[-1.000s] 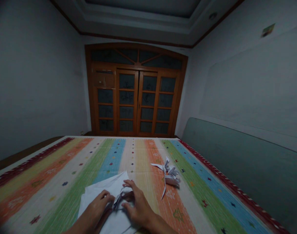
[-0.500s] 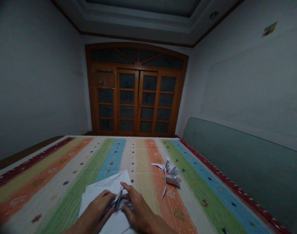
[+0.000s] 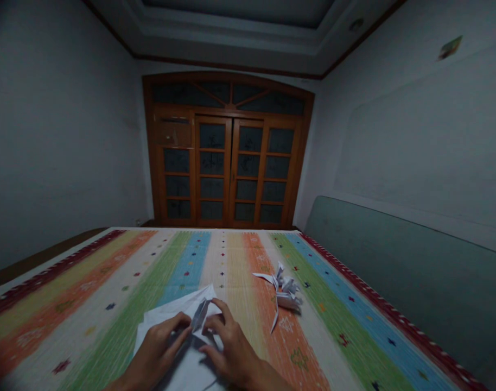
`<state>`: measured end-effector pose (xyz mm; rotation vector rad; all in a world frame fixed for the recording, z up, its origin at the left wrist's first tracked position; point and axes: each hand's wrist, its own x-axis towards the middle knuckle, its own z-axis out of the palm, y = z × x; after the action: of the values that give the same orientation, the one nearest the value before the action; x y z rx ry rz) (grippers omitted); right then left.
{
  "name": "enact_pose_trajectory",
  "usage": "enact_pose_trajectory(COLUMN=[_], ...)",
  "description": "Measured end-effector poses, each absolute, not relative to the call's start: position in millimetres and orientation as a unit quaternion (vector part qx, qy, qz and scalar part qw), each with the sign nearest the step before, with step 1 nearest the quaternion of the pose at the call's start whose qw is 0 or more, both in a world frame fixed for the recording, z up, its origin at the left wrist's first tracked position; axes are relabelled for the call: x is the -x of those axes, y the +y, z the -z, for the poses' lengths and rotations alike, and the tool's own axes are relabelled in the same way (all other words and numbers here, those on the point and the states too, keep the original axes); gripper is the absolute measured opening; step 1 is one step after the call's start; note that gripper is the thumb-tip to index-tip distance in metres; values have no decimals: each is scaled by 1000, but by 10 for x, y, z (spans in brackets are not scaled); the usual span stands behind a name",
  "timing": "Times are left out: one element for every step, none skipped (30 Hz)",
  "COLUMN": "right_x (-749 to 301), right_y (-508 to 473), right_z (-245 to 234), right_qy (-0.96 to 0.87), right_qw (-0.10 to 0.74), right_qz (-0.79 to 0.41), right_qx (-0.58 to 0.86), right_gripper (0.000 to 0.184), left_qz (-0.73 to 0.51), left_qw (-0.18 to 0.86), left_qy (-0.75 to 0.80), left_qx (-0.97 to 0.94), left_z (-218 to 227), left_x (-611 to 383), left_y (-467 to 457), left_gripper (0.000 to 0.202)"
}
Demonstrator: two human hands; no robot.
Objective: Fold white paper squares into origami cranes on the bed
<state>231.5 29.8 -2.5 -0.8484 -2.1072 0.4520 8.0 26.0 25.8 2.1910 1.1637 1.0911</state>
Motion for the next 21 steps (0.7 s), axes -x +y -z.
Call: enact_pose_trajectory(right_x=[-2317, -2318, -2317, -2315, -2315, -2316, -2318, -2323, -2330, -2338, -2345, -2352, -2356, -2358, -2358, -2355, -2351, -2345, -2339, -2332, -2325], right_y=[290, 282, 274, 266, 258, 251, 245, 241, 239, 238, 240, 243, 248, 253, 259, 263, 266, 267, 267, 265, 261], right_z=[12, 0, -13, -26, -40, -55, -69, -82, -91, -96, -96, -91, -82, -69, -53, -38, -24, -14, -7, -5, -7], right_qy=[-838, -841, -843, -845, -847, -850, -851, -852, -852, -853, -855, -857, -860, -862, -862, -862, -863, -862, -862, -863, -864], right_qw=[389, 382, 375, 369, 365, 363, 364, 369, 374, 378, 381, 383, 383, 382, 382, 382, 382, 382, 382, 382, 380], right_qz=[-171, -166, -164, -164, -163, -164, -164, -164, -163, -162, -160, -154, -147, -137, -125, -114, -105, -98, -91, -85, -79], right_qx=[341, 346, 349, 351, 350, 346, 341, 335, 327, 320, 313, 308, 305, 305, 308, 311, 315, 317, 319, 320, 321], right_gripper=[36, 38, 40, 42, 44, 46, 48, 50, 51, 53, 54, 55, 55, 55, 53, 52, 52, 51, 51, 50, 49], left_qz=[-402, -410, -418, -426, -433, -439, -445, -452, -461, -470, -478, -485, -490, -491, -489, -488, -488, -490, -492, -494, -496], left_qw=[220, 229, 240, 255, 271, 289, 308, 326, 345, 367, 391, 420, 452, 484, 512, 534, 547, 552, 554, 557, 560], left_qy=[419, 420, 421, 423, 425, 427, 428, 430, 432, 434, 433, 430, 423, 415, 407, 401, 398, 401, 406, 412, 416], left_qx=[-784, -777, -768, -758, -747, -736, -723, -710, -694, -676, -657, -635, -614, -594, -576, -562, -552, -543, -534, -525, -517], left_z=[-281, -303, -326, -346, -366, -383, -398, -410, -418, -421, -417, -407, -391, -369, -342, -311, -278, -245, -212, -181, -154], left_x=[-88, -99, -110, -123, -137, -150, -162, -173, -182, -190, -195, -199, -200, -201, -201, -201, -201, -202, -203, -205, -208], left_y=[251, 243, 234, 226, 218, 211, 206, 202, 202, 205, 212, 224, 239, 256, 275, 293, 309, 324, 337, 346, 353], left_gripper=[17, 17, 17, 18, 18, 19, 21, 23, 26, 30, 35, 40, 46, 51, 56, 60, 63, 65, 67, 68, 69])
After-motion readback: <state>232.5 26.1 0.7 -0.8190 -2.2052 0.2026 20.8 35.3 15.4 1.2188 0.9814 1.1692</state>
